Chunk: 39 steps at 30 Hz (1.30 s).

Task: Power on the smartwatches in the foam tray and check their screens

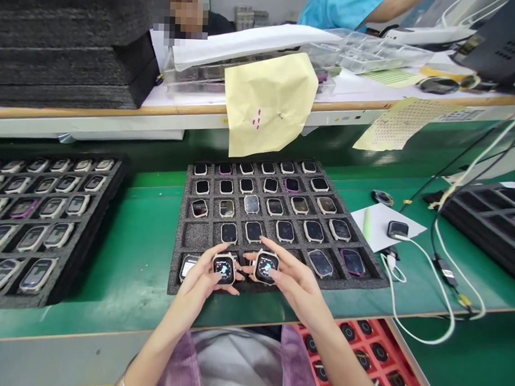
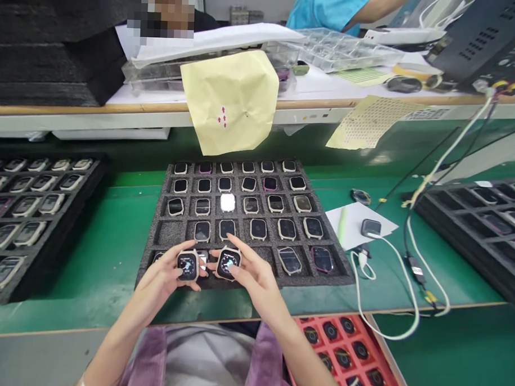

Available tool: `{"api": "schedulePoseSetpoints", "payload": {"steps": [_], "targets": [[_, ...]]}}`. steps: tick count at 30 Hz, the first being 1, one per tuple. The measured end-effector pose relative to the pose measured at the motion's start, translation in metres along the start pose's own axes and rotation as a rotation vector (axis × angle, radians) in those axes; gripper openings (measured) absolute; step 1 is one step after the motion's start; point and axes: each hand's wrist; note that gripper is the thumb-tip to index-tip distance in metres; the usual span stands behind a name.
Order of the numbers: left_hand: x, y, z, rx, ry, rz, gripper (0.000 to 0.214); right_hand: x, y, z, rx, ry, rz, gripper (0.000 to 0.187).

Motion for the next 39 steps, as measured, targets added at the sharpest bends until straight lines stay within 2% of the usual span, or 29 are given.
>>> {"api": "schedulePoseSetpoints", "payload": {"steps": [5, 13, 17, 20, 27, 39], "targets": [[-0.001, 0.0, -0.001, 0.013, 0.004, 0.03, 0.046, 0.0, 0.0, -0.001, -0.012, -0.016, 0.038, 0.045], [-0.003, -0.001, 0.001, -0.017, 0.027, 0.105, 0.047, 0.001, -0.001, -0.001, -0.019, -0.028, -0.045, 0.049], [-0.003, 0.003, 0.002, 0.061, 0.093, 0.257, 0.055, -0.003, -0.002, -0.004, -0.123, -0.011, -0.039, 0.058], [-0.002, 0.006, 0.001, 0.123, 0.095, 0.365, 0.05, -0.004, -0.003, -0.004, -0.154, 0.007, -0.021, 0.058], [0.0, 0.005, -0.004, 0.048, 0.1, 0.533, 0.044, 0.005, -0.002, 0.004, -0.105, -0.002, 0.056, 0.036], [-0.003, 0.008, -0.004, 0.075, 0.115, 0.498, 0.046, -0.005, 0.004, 0.002, -0.077, 0.009, 0.043, 0.04]]}}
Point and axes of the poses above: each hand's wrist, its own z-axis towards the middle knuckle, its own y-axis out of the palm, x = y × z, and after that the axes turned 3 degrees about x, right-handed
